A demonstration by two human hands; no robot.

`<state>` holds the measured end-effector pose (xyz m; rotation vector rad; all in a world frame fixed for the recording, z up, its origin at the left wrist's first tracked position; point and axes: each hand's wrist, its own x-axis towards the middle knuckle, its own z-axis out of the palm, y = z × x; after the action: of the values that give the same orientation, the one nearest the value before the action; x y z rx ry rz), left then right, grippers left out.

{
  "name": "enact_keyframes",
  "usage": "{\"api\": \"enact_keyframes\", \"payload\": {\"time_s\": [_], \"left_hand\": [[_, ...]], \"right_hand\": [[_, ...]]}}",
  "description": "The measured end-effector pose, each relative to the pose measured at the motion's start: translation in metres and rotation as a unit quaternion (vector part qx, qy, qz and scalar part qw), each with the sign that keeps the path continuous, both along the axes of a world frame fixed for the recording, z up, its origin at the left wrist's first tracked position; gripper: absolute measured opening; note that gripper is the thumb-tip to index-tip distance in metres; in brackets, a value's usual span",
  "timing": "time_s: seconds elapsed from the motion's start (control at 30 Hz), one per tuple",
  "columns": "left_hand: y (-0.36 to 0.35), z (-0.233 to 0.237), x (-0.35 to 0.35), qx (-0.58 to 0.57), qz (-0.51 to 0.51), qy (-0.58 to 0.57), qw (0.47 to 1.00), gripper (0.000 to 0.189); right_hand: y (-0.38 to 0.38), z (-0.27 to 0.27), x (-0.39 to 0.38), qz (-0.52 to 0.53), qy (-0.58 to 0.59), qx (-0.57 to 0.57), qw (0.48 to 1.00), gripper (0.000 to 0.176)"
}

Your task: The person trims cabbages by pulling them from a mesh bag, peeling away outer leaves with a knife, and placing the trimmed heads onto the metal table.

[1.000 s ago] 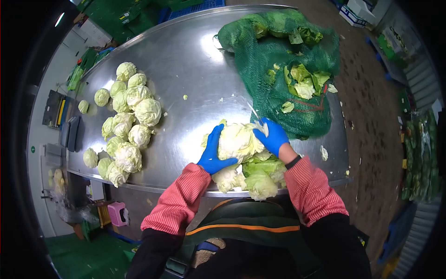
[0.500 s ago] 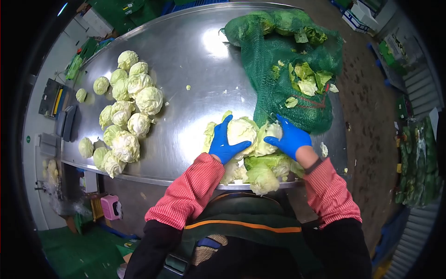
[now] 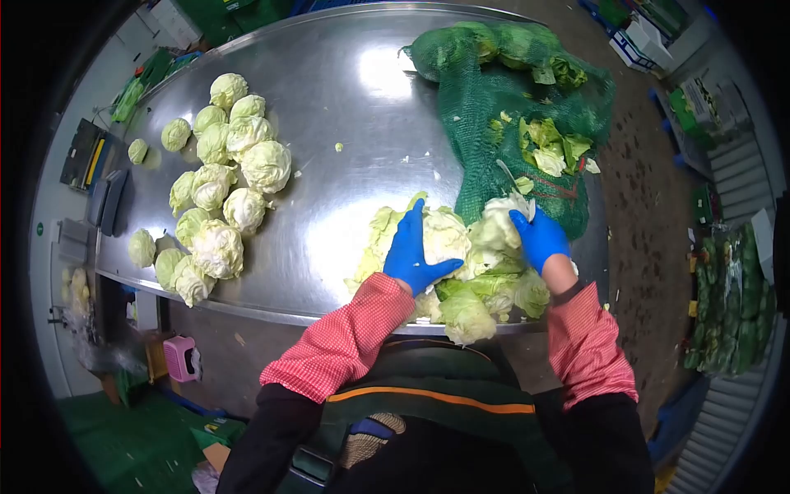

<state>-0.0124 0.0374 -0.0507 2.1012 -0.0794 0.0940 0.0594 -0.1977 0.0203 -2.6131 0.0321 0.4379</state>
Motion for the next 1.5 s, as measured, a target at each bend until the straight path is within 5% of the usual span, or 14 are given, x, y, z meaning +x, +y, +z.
{"api": "enact_keyframes", "payload": {"time_s": [0.13,0.3,0.33,0.43,0.67,0.73,0.83,1.0,1.1,1.17,1.23,1.37,1.47,1.5], "left_hand": [[0.003,0.009,0.000,-0.027,-0.008,0.023,0.999,0.115],[0.003,-0.013,-0.012,0.047,-0.044,-0.022,0.998,0.121],[0.004,-0.009,-0.012,0.043,-0.053,-0.017,0.998,0.121],[0.009,-0.002,-0.028,0.028,-0.044,-0.020,0.998,0.119],[0.040,-0.012,-0.043,-0.114,-0.031,-0.006,0.993,0.103],[0.036,0.017,-0.024,-0.008,-0.023,0.047,0.999,0.099],[0.030,0.011,0.003,0.051,-0.021,0.090,0.994,0.096],[0.050,-0.002,0.003,-0.092,-0.068,0.127,0.985,0.088],[0.074,-0.030,0.006,-0.292,-0.044,0.174,0.939,0.076],[0.076,-0.024,0.004,-0.338,-0.011,0.208,0.918,0.070],[0.079,-0.033,0.006,-0.342,0.017,0.218,0.914,0.070],[0.078,-0.039,0.009,-0.370,0.064,0.209,0.903,0.060],[0.088,-0.033,0.012,-0.494,0.170,0.308,0.795,0.050],[0.087,-0.027,0.013,-0.465,0.180,0.313,0.808,0.049]], "right_hand": [[0.022,0.025,-0.021,0.142,-0.055,-0.032,0.988,0.089],[0.087,0.033,-0.019,0.262,-0.068,-0.112,0.956,0.073],[0.082,0.001,-0.004,0.223,-0.092,-0.057,0.969,0.054],[0.065,-0.031,0.039,0.136,-0.033,-0.097,0.985,0.044],[0.062,-0.062,0.000,0.102,0.017,0.136,0.985,0.070],[0.078,-0.054,-0.009,0.127,0.022,0.078,0.989,0.074],[0.075,-0.075,0.004,0.065,0.085,0.185,0.977,0.067],[0.059,-0.074,0.002,0.032,0.078,0.040,0.996,0.064],[0.061,-0.071,-0.021,0.064,0.054,0.166,0.983,0.073],[0.078,-0.020,-0.042,0.135,0.061,0.097,0.984,0.082],[0.081,-0.039,-0.050,0.190,-0.028,0.053,0.980,0.071],[0.064,-0.060,-0.030,0.171,0.028,0.092,0.981,0.049],[0.060,-0.062,-0.012,0.147,-0.020,0.074,0.986,0.037],[0.056,-0.062,-0.005,0.138,-0.018,0.088,0.986,0.037]]}}
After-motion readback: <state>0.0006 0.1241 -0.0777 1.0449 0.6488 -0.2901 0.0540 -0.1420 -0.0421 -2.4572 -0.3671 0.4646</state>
